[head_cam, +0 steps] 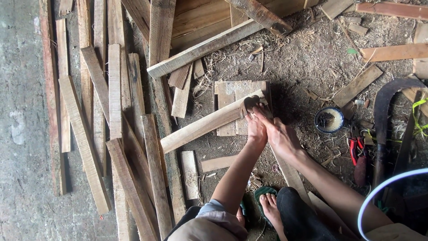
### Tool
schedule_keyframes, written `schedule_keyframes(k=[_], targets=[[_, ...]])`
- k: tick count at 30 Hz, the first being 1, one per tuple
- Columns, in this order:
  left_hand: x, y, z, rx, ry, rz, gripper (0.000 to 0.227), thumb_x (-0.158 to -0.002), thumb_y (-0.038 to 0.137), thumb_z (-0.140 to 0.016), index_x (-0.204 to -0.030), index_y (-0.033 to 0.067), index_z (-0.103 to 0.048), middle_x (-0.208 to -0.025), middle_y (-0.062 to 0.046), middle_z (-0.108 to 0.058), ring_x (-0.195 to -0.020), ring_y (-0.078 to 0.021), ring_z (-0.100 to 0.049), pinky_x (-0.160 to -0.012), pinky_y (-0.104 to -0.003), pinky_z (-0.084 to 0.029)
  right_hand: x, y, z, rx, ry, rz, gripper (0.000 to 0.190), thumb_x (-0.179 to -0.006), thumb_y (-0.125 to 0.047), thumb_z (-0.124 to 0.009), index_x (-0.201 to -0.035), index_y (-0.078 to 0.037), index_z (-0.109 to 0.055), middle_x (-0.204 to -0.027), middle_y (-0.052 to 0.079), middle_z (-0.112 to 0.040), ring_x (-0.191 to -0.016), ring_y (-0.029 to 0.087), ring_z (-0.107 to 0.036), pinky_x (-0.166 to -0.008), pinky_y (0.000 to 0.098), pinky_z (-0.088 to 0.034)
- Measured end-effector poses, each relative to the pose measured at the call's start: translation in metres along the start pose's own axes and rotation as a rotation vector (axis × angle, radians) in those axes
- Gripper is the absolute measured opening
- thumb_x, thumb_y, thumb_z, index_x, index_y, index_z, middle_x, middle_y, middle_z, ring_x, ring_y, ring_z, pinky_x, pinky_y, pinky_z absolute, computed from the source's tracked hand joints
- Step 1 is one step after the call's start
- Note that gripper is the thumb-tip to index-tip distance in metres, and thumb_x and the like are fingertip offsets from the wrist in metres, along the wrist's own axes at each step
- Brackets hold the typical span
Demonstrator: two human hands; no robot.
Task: Hammering nails into wooden planks to join them together in a workshop setting.
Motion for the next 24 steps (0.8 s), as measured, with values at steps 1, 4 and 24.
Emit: schedule_keyframes(k=[1, 4, 24], targets=[[0.01, -0.004, 0.018, 0.001, -0.001, -0.003, 0.063, -0.098, 0.016, -0.045, -0.158, 0.0025, -0.03, -0.158, -0.021, -0.042, -0.144, -0.0427, -0.041, -0.114, -0.071, -0.028, -0.007, 0.014, -0.02, 0.0, -0.001, -0.003, 0.066, -0.1, -0.012, -0.043, -0.155, -0.046, -0.037, -0.091, 0.015, -0.063, -0.072, 0.04, -0.073, -0.063, 0.0548, -0.063], [0.02, -0.012, 0.047, 0.099, 0.029, 0.011, 0.06, -0.1, 0.013, -0.047, -0.158, 0.004, -0.032, -0.161, -0.021, -0.037, -0.142, -0.0405, -0.045, -0.113, -0.069, -0.036, -0.024, 0.039, -0.06, -0.044, 0.025, 0.028, 0.057, -0.1, -0.01, -0.044, -0.151, -0.037, -0.047, -0.092, 0.02, -0.065, -0.075, 0.044, -0.073, -0.066, 0.0564, -0.062], [-0.028, -0.01, 0.004, 0.039, 0.221, 0.028, 0.061, -0.094, 0.007, -0.048, -0.151, -0.0113, -0.038, -0.16, -0.038, -0.027, -0.15, -0.0558, -0.024, -0.108, -0.066, -0.042, 0.011, 0.007, 0.035, -0.164, 0.228, 0.041, 0.069, -0.101, -0.007, -0.05, -0.162, -0.035, -0.033, -0.115, 0.034, -0.068, -0.093, 0.049, -0.071, -0.068, 0.0572, -0.061]])
Point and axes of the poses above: each hand's wrist, its own x-axis away from the middle knuckle, its own z-axis out of the back of the hand, y = z × x, the point moved 10 cm from there along -x, towards the middle knuckle
